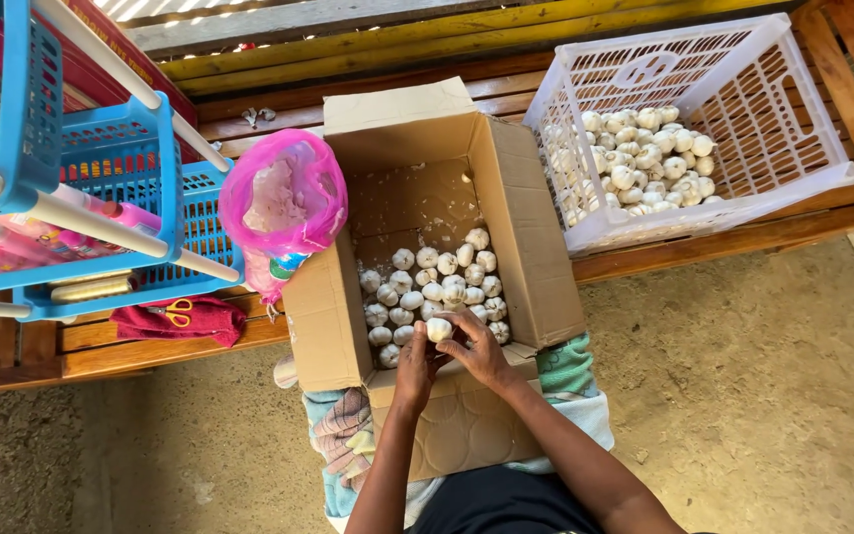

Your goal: The recorder is sorting and cleaning heads of garlic in a cardboard box.

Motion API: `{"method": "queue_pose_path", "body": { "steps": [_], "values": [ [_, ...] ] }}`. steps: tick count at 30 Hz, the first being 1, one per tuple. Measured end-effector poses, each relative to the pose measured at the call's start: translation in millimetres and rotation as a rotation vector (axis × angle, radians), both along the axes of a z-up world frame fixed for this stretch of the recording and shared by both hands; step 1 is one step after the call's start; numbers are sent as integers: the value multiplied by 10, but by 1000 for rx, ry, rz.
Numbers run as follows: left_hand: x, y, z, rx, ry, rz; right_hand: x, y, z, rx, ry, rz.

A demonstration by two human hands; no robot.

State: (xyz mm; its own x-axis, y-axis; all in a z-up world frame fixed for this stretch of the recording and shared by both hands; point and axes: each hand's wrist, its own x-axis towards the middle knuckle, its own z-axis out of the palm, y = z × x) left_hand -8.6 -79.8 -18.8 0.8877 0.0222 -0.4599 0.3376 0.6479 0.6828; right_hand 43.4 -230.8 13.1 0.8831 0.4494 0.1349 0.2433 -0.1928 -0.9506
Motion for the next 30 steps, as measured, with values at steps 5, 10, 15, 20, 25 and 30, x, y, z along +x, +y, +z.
{"method": "queue_pose_path", "body": {
  "steps": [5, 10, 15, 20, 25, 30],
  "values": [
    [67, 8, -187, 142, -8, -72, 41, -50, -119, -49, -94, -37],
    [157, -6, 156, 711, -95, -134, 328, -240, -50, 237, 256, -88],
    [163, -1, 121, 721, -128, -105, 308, -375, 66, 75, -21, -37],
    [120, 12, 80, 535, -213, -35, 117, -263, -89, 332, 213, 131],
    [96, 21, 52, 561, -240, -49, 159, -260, -299, 357, 419, -18],
    [117, -48, 186, 727, -269, -91, 203, -326, -334, 284, 425, -44]
  ]
}}
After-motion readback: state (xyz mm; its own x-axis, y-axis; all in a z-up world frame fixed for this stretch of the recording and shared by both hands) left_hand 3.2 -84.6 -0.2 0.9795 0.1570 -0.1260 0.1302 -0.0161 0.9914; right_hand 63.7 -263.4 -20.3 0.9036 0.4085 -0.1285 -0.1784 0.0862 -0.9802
